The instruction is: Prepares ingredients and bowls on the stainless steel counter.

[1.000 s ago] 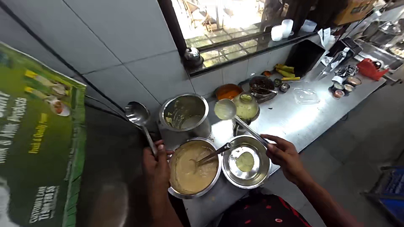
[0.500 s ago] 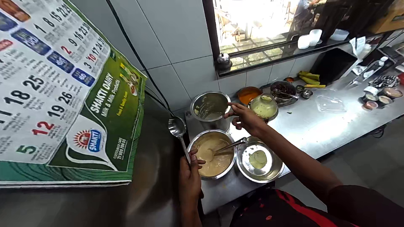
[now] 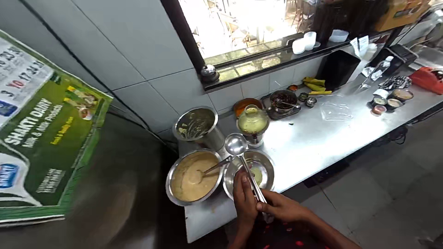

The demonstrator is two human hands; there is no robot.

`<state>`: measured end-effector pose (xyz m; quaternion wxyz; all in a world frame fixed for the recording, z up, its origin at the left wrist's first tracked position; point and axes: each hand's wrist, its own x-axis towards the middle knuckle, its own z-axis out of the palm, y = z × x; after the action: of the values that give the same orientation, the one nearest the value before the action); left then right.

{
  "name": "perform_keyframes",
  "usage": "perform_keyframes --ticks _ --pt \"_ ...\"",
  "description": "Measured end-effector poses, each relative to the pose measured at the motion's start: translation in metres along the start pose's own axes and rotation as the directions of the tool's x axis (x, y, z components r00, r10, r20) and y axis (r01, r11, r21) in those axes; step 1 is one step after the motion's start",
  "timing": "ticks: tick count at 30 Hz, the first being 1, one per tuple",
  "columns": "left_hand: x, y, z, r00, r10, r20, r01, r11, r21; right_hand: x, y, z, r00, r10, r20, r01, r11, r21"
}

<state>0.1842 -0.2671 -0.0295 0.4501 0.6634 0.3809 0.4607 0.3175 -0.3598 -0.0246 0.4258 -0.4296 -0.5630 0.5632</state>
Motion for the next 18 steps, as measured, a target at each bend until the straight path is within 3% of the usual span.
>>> perform_keyframes --ticks 5,8,10,12,15,18 --pt "-0.062 -0.007 0.068 0.978 -0.036 0.204 0.014 0.994 0.105 -0.094 0.021 -0.062 0.982 0.151 -0.116 -0.152 0.988 0.000" --pt "-0.105 -0.013 0.084 0.963 -0.043 0.266 0.009 0.992 0.127 -0.138 0.044 -0.081 0.946 0.266 -0.184 -0.278 0.960 -0.039" --pt "-0.126 -0.014 0.085 0.971 -0.091 0.220 0.057 0.987 0.153 -0.151 0.050 -0.086 0.924 0.327 -0.199 -0.344 0.937 -0.060" --pt "-0.140 -0.017 0.080 0.981 -0.131 0.141 0.106 0.979 0.171 -0.149 0.050 -0.086 0.921 0.342 -0.188 -0.339 0.939 0.049" --pt "-0.144 -0.013 0.062 0.975 -0.215 0.048 0.207 0.969 0.131 -0.123 0.048 -0.080 0.931 0.337 -0.144 -0.304 0.930 0.207" --pt "-0.139 -0.011 0.038 0.965 -0.259 -0.042 0.262 0.958 0.113 -0.089 0.046 -0.073 0.943 0.321 -0.083 -0.294 0.925 0.240"
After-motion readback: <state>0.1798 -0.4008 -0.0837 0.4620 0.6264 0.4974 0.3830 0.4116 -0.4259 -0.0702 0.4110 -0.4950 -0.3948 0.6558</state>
